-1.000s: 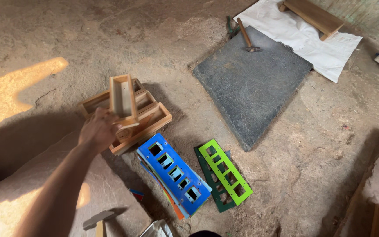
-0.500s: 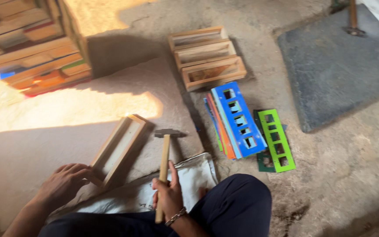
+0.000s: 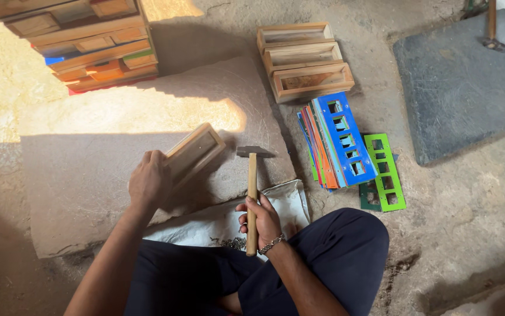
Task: The person sits on the floor and uses a hammer to drive nails into colorful plastic frames placed on wooden blocks. They repeatedly pick up nails, position the frames, hammer the nails, and stack the completed frames.
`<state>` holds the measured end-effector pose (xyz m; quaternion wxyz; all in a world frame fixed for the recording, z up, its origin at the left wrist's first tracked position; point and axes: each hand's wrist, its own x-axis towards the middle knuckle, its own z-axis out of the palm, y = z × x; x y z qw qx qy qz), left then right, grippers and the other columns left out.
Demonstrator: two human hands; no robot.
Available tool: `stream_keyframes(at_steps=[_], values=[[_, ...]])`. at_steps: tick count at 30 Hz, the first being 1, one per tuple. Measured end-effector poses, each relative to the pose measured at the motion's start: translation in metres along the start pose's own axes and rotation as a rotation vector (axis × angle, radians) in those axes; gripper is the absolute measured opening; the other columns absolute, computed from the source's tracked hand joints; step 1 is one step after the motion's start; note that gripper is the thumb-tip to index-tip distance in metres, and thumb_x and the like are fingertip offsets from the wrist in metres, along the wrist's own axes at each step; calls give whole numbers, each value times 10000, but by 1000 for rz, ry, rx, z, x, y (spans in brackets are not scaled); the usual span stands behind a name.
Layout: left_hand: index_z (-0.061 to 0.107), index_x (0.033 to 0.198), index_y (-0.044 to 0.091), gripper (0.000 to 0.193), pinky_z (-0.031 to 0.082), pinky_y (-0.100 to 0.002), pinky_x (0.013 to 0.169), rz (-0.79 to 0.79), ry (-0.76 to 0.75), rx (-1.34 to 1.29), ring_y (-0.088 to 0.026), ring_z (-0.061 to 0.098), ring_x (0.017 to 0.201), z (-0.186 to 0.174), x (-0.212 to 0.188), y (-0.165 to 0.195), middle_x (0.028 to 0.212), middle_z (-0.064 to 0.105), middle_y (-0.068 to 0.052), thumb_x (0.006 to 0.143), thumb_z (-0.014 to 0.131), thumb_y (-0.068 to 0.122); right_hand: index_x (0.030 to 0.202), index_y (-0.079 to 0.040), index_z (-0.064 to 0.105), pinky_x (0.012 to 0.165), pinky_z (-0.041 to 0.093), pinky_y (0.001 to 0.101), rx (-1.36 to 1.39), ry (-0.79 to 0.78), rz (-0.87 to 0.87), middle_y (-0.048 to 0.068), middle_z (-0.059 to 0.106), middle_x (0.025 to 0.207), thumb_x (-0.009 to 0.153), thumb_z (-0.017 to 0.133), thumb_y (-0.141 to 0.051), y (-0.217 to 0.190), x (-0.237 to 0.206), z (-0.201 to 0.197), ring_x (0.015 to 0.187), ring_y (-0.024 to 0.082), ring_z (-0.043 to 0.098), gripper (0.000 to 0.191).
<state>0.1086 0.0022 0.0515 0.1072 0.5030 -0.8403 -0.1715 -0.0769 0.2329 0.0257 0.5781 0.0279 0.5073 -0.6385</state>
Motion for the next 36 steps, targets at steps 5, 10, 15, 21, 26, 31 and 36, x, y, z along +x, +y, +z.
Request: stream_keyframes(at_steps=[5,10,15,21,26,31,36], values=[[570,1289,179,404,469,-416,953,333,-19,374,-249,607,1107,-11,-21,0,1205,613,-96,904,540,58,1407,-118,446,402,465,281,-253,57,-86,68,612,832,980,617,-237,2,-7,4,524,117,534,476],[494,1406,188,494,422,-423,958,351,-84,428,-259,544,1085,-8,-32,6,1180,552,-116,916,555,170,1641,-247,228,451,503,379,-969,158,-95,138,660,847,967,593,-249,-29,-35,26,554,209,583,767],[489,1430,178,497,417,-422,940,332,-83,402,-257,540,1083,-6,-30,4,1170,555,-100,938,558,204,1597,-28,369,882,618,456,-1281,-28,-1177,295,661,1307,1065,608,-157,-67,-75,36,1128,351,713,597],[496,1429,182,467,423,-408,937,359,-78,376,-234,540,1063,2,-28,1,1153,549,-82,964,543,195,1530,4,404,689,632,371,-1249,122,-1262,203,688,1080,1034,639,-120,-49,-43,47,885,286,745,563],[489,1427,193,484,423,-394,921,376,-30,461,-229,528,1056,4,-24,0,1172,532,-85,947,553,215,1553,-90,420,817,613,429,-1481,154,-765,222,691,1158,968,635,-142,-43,-29,31,983,342,729,626],[439,1462,198,490,421,-403,935,340,-128,446,-219,517,1090,-1,-20,8,1208,526,-84,1002,587,282,1524,-109,469,926,570,410,-1321,189,-686,217,667,1332,907,679,-182,-24,-56,8,1157,345,698,656],[442,1430,162,770,300,-541,1108,378,125,377,-314,449,1321,-9,-28,-2,1388,503,-153,758,731,403,1522,-95,437,941,556,398,-1234,47,-659,223,667,1345,916,665,-203,-4,-70,2,1133,326,721,657]])
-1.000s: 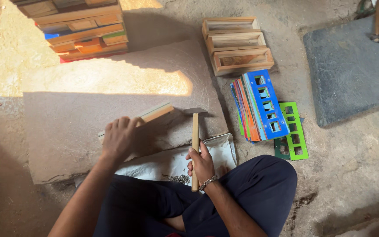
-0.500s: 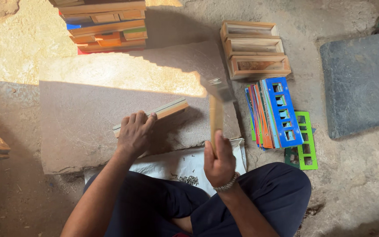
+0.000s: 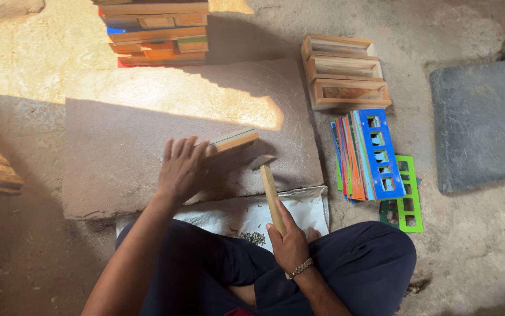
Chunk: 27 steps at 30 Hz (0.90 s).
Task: The person sits on the floor and uses a hammer to drive nails into colorful plastic frames placed on wooden blocks. They repeatedly pick up nails, position the frames, hammer the nails, and stack the completed frames.
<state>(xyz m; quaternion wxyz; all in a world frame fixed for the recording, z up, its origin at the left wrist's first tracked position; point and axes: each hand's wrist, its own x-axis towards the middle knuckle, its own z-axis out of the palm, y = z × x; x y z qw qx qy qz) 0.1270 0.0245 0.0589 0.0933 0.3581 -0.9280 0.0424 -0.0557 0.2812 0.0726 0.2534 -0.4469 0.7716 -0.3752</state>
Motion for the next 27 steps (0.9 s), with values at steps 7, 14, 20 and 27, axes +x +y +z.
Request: stream_keyframes(at_steps=[7,14,20,27], values=[[613,1295,12,500,610,-374,865,-884,106,-960,-233,722,1065,14,-39,-15,1240,702,-152,844,796,128,1543,-95,455,882,589,451,-41,-132,-342,291,694,1245,944,701,-138,-53,17,-16,1073,390,728,649],[694,1157,19,353,620,-346,809,-769,264,-1081,-223,770,930,25,-31,15,1046,769,-145,835,819,93,1577,-150,388,544,546,329,-25,4,-806,124,704,954,1027,699,-95,-107,16,-3,691,209,688,634],[665,1150,53,367,616,-361,766,-706,282,-980,-228,758,904,19,-32,10,973,750,-112,809,798,70,1575,-207,423,573,598,373,-337,-277,-325,164,706,872,966,687,-148,-78,34,48,666,270,713,666],[652,1183,61,440,610,-344,712,-708,187,-1078,-202,746,848,18,-28,11,977,734,-111,802,853,149,1575,-123,415,643,620,353,63,-13,-274,176,722,1175,954,687,-129,-31,22,36,830,234,753,677]])
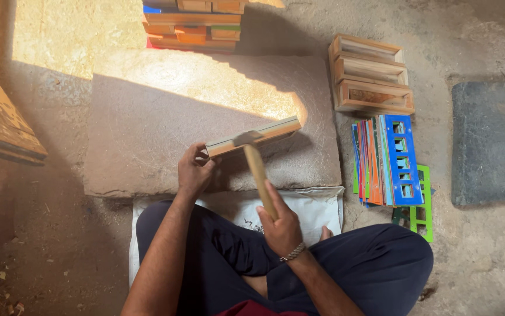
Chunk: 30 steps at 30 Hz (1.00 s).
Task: The person sits on the floor and uses a hammer to drive nails into colorful plastic frames placed on wooden blocks. They repeatedly pick up nails, position the frames, hammer the nails, and stack the completed frames.
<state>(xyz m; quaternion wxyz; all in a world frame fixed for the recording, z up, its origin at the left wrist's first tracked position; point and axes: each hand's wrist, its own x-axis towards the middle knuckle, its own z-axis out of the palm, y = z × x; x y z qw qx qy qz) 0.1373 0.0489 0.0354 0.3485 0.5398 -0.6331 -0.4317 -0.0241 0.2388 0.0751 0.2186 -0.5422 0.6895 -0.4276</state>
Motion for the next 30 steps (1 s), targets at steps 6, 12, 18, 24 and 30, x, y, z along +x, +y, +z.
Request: stream_keyframes(at_steps=[6,12,18,24,30], values=[[727,1057,6,267,526,-253,622,-265,-126,-509,-104,649,716,-11,6,-8,850,736,-50,917,776,228,1614,-157,300,375,435,317,434,136,624,84,594,727,912,707,-157,53,17,-30,462,123,500,812],[732,1067,50,258,411,-235,587,-354,-70,-627,-73,514,657,-25,17,-26,757,593,35,1056,673,301,1615,-213,247,415,471,319,703,196,826,93,610,811,889,717,-165,102,17,-21,509,144,542,866],[672,1265,6,369,463,-397,918,358,247,431,-234,556,1091,-22,7,-31,1226,600,-161,1023,765,269,1511,-18,386,916,552,470,-489,174,-14,335,621,1286,842,862,-307,92,14,-63,1126,462,652,870],[705,1269,84,353,299,-473,1123,614,16,713,-330,492,1290,4,2,-34,1301,621,-115,978,763,275,1225,-106,737,881,544,471,-833,139,440,113,751,1110,887,786,-422,91,63,-222,1024,340,696,466],[749,1150,161,166,319,-446,1141,543,13,648,-273,512,1271,4,3,-37,1229,631,-21,995,714,114,1114,-101,797,922,545,470,-974,-5,725,122,769,1080,807,839,-561,118,79,-262,1039,333,708,555]])
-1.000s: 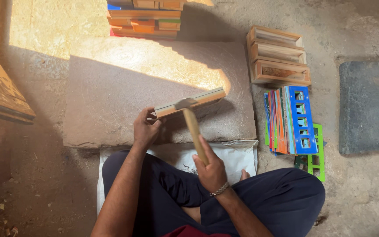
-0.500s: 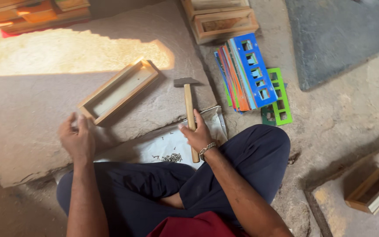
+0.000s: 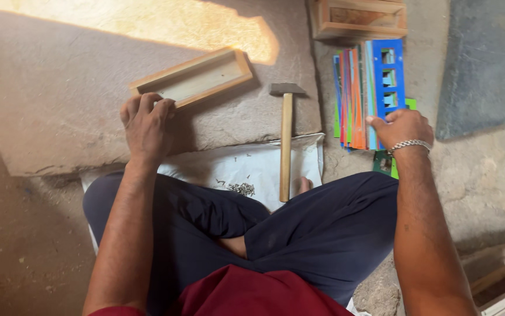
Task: The person sits on the floor and uses a hammer to drive nails into colorful plastic frames placed on wooden blocks. They repeatedly pick up nails, position the frames, hammer the nails, and stack the completed frames.
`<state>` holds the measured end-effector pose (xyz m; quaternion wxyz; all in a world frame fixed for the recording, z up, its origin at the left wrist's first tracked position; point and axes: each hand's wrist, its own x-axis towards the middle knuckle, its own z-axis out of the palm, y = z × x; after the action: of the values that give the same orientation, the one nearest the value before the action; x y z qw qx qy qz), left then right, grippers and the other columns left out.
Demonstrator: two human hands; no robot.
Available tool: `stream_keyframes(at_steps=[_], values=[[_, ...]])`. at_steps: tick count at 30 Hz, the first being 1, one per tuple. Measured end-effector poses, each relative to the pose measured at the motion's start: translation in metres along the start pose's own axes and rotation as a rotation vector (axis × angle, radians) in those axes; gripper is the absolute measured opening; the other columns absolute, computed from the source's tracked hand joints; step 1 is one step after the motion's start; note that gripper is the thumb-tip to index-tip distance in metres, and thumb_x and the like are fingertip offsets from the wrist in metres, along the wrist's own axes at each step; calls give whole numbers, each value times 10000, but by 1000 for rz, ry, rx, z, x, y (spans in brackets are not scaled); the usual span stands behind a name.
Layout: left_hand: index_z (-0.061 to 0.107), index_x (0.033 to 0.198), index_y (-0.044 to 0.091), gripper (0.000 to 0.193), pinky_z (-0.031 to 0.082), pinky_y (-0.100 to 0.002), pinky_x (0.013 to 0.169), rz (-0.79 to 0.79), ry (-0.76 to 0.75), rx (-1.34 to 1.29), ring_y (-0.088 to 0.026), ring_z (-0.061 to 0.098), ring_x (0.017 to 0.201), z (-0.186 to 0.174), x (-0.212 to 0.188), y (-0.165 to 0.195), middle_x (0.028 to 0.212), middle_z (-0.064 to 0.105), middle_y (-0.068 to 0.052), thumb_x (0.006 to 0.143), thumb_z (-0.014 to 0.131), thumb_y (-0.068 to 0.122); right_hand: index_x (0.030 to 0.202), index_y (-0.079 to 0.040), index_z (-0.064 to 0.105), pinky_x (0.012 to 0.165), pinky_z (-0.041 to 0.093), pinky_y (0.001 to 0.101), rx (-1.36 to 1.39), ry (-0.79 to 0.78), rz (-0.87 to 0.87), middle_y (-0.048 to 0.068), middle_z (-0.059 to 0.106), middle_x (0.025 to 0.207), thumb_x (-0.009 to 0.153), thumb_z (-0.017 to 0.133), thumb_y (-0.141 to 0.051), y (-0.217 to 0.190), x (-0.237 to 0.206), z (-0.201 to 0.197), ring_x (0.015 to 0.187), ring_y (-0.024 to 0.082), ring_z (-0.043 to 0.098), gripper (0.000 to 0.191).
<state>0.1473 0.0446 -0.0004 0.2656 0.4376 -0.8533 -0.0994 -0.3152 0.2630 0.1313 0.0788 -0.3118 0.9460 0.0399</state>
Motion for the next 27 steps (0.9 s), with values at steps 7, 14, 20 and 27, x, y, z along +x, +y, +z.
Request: stream_keyframes(at_steps=[7,14,20,27], values=[[750,1031,166,200,316,-441,1205,-6,-60,25,-284,489,1386,-12,0,-11,1322,625,-63,945,666,6,1085,-20,805,726,575,364,268,60,34,137,780,955,854,899,-314,32,14,23,796,215,730,385],[759,1089,138,239,304,-468,1229,-82,-40,-143,-344,374,1495,-8,13,-5,1477,569,-117,914,675,-1,1097,47,761,660,528,239,704,189,-30,61,719,913,891,895,-134,29,4,17,760,91,648,305],[661,1288,33,404,332,-492,1201,-255,223,-635,-365,411,1421,-9,24,-4,1464,489,-249,889,716,62,1144,30,751,732,529,256,625,278,-559,70,641,1030,912,884,-69,-69,-32,17,815,111,623,285],[731,1175,70,166,587,-318,840,-605,460,-783,-173,706,998,2,23,-17,1095,727,-95,1094,643,185,1108,-120,770,794,540,412,396,83,-861,80,632,1015,826,872,-257,-234,-78,58,911,263,653,330]])
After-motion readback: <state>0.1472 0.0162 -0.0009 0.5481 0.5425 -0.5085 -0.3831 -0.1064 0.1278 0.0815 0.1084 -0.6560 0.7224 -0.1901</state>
